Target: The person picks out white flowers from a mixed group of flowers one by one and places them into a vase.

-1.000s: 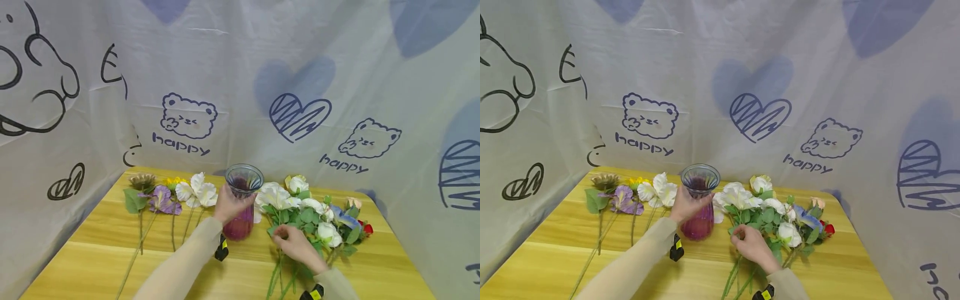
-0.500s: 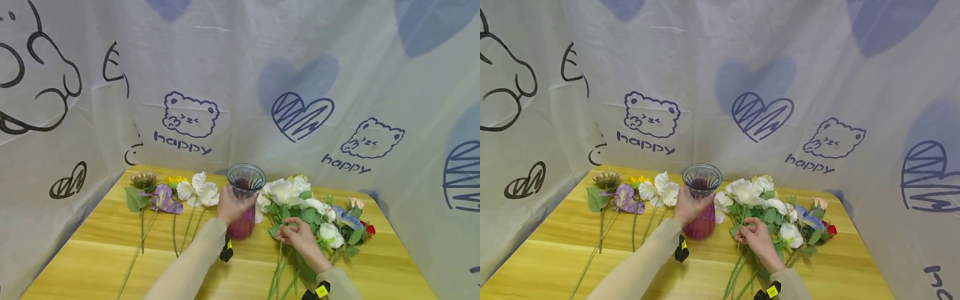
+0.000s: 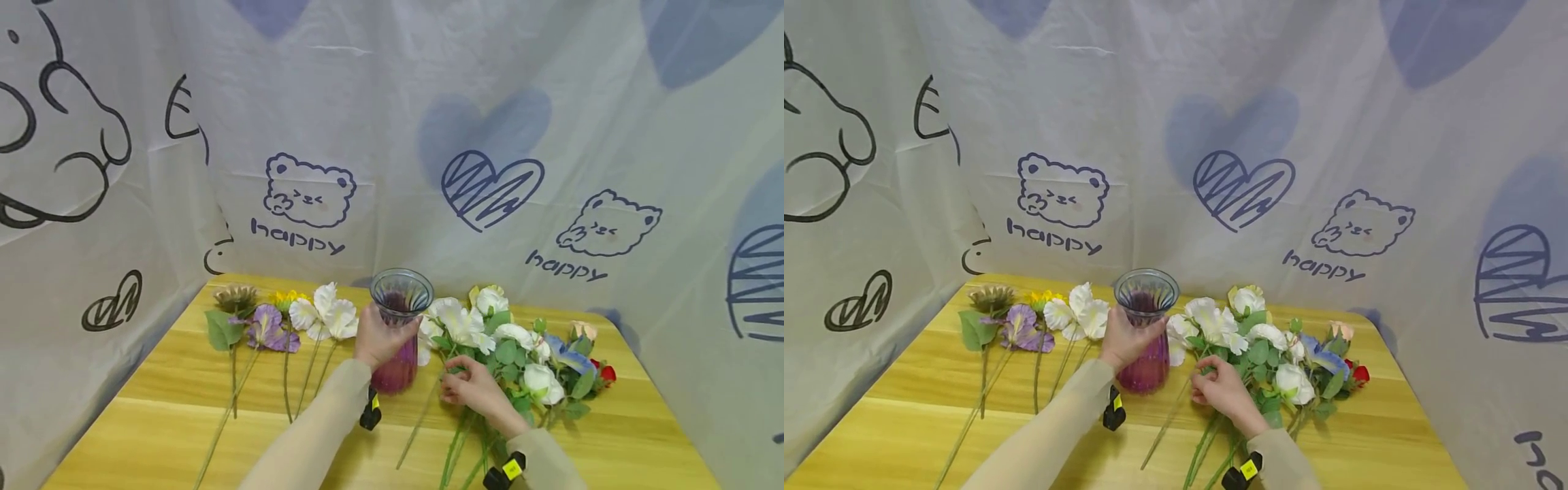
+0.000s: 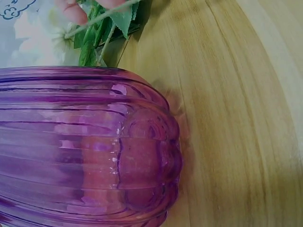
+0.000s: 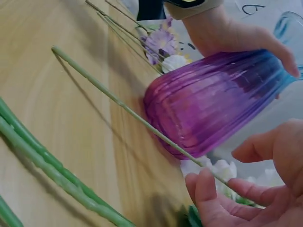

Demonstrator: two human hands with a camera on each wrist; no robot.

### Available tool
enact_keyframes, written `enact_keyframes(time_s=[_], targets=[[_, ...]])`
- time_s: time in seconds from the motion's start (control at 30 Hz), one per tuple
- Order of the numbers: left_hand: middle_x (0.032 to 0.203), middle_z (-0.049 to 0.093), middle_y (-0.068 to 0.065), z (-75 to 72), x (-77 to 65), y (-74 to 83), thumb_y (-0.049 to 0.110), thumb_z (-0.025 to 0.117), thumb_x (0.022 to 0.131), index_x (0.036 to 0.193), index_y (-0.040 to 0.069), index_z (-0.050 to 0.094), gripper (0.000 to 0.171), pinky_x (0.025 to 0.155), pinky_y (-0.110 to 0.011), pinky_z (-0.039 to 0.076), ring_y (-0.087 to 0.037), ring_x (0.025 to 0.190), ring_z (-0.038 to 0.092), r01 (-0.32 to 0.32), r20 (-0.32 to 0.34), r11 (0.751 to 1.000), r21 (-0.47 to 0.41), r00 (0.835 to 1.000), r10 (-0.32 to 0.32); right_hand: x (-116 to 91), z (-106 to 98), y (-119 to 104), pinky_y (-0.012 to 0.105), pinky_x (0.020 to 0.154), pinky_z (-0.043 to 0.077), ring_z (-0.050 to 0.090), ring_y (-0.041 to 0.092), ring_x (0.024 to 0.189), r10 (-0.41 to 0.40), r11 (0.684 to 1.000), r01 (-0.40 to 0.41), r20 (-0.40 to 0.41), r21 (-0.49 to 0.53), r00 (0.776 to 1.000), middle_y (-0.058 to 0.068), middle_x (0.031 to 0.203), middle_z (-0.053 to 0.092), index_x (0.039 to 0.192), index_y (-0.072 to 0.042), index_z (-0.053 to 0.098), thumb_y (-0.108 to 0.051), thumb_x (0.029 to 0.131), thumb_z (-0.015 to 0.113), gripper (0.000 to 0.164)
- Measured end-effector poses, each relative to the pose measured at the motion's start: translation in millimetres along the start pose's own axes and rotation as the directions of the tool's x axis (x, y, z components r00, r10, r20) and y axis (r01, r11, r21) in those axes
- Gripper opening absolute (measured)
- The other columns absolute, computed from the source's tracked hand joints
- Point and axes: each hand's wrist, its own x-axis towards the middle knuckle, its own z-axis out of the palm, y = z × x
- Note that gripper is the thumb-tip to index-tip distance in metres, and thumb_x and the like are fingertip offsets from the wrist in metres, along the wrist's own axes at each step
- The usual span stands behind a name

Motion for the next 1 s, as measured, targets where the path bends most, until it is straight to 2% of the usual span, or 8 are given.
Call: enact_keyframes(time_s=[0.13, 0.27, 0.4, 0.53, 0.63, 0.8, 0.9, 1.0], targets=[[0.092, 0.070, -0.005, 0.7, -0.2, 0.2, 0.020, 0.081, 0.071, 0.105, 0.007, 0.061, 0.041, 0.074, -0.030, 0.056, -0.014, 0.082, 0.066, 0.014, -0.001, 1.000, -0.021, 1.000, -0.014, 5, 7, 3, 0.038, 0.072, 0.057, 0.064, 0.029, 0.080, -0.009, 1.000, 0.009, 0.007, 0.007, 1.000, 0.021, 0.096, 0.061, 0.123, 0.005, 0.046, -0.010, 0.093, 0.056, 0.035], [0.090, 0.070, -0.004, 1.8, -1.2, 0.8, 0.021, 0.080, 0.072, 0.103, 0.007, 0.062, 0.039, 0.069, -0.029, 0.056, -0.013, 0.078, 0.065, 0.025, 0.012, 0.999, -0.030, 1.000, -0.025, 11, 13, 4, 0.037, 0.073, 0.056, 0.063, 0.026, 0.083, -0.015, 0.998, 0.019, -0.067, 0.059, 0.998, 0.020, 0.099, 0.061, 0.120, 0.005, 0.049, -0.006, 0.092, 0.055, 0.031], [0.090, 0.070, -0.004, 1.5, -2.2, 0.5, 0.024, 0.080, 0.072, 0.104, 0.008, 0.062, 0.040, 0.069, -0.029, 0.056, -0.013, 0.077, 0.065, 0.028, 0.011, 1.000, 0.000, 1.000, -0.028, 14, 16, 2, 0.037, 0.073, 0.055, 0.063, 0.027, 0.087, -0.017, 0.990, 0.038, -0.155, 0.132, 0.988, 0.021, 0.102, 0.060, 0.116, 0.005, 0.050, -0.006, 0.094, 0.054, 0.025], [0.093, 0.070, -0.005, 0.4, -2.0, -0.7, 0.025, 0.080, 0.071, 0.108, 0.007, 0.060, 0.045, 0.075, -0.030, 0.055, -0.015, 0.083, 0.066, 0.023, -0.001, 0.999, 0.026, 1.000, -0.023, 15, 15, -1, 0.033, 0.070, 0.056, 0.064, 0.030, 0.085, -0.015, 0.980, 0.060, -0.227, 0.189, 0.974, 0.023, 0.104, 0.062, 0.116, 0.002, 0.043, -0.007, 0.094, 0.053, 0.026], [0.094, 0.070, -0.006, 0.2, -1.9, -1.1, 0.027, 0.080, 0.072, 0.108, 0.007, 0.060, 0.046, 0.076, -0.030, 0.055, -0.015, 0.084, 0.066, 0.021, -0.003, 0.999, 0.030, 1.000, -0.021, 14, 11, -2, 0.030, 0.068, 0.055, 0.065, 0.027, 0.082, 0.003, 0.968, 0.061, -0.256, 0.244, 0.967, 0.024, 0.106, 0.063, 0.122, 0.001, 0.033, -0.009, 0.096, 0.052, 0.034], [0.093, 0.070, -0.005, 0.5, -1.5, -1.3, 0.030, 0.080, 0.072, 0.107, 0.008, 0.061, 0.046, 0.076, -0.030, 0.055, -0.014, 0.083, 0.066, 0.005, -0.005, 0.999, 0.039, 1.000, -0.005, 13, 6, -5, 0.022, 0.062, 0.052, 0.065, 0.018, 0.077, 0.070, 0.915, 0.039, -0.252, 0.403, 0.965, 0.020, 0.104, 0.065, 0.129, -0.004, 0.017, -0.014, 0.099, 0.047, 0.043], [0.093, 0.070, -0.005, 0.6, -1.3, -1.1, 0.030, 0.080, 0.072, 0.107, 0.008, 0.061, 0.046, 0.076, -0.030, 0.055, -0.014, 0.084, 0.066, -0.002, -0.006, 0.999, 0.044, 1.000, 0.002, 14, 3, -7, 0.019, 0.059, 0.048, 0.061, 0.012, 0.071, 0.103, 0.870, 0.022, -0.226, 0.493, 0.969, 0.013, 0.099, 0.065, 0.124, -0.003, 0.022, -0.015, 0.101, 0.044, 0.034], [0.093, 0.070, -0.005, 0.3, -1.3, -0.1, 0.026, 0.081, 0.071, 0.106, 0.008, 0.061, 0.044, 0.077, -0.030, 0.055, -0.014, 0.084, 0.066, 0.008, -0.007, 1.000, 0.030, 1.000, -0.008, 14, -1, -12, 0.017, 0.059, 0.048, 0.059, 0.009, 0.070, 0.109, 0.842, 0.016, -0.199, 0.539, 0.974, 0.009, 0.095, 0.065, 0.125, 0.000, 0.029, -0.015, 0.102, 0.041, 0.029]])
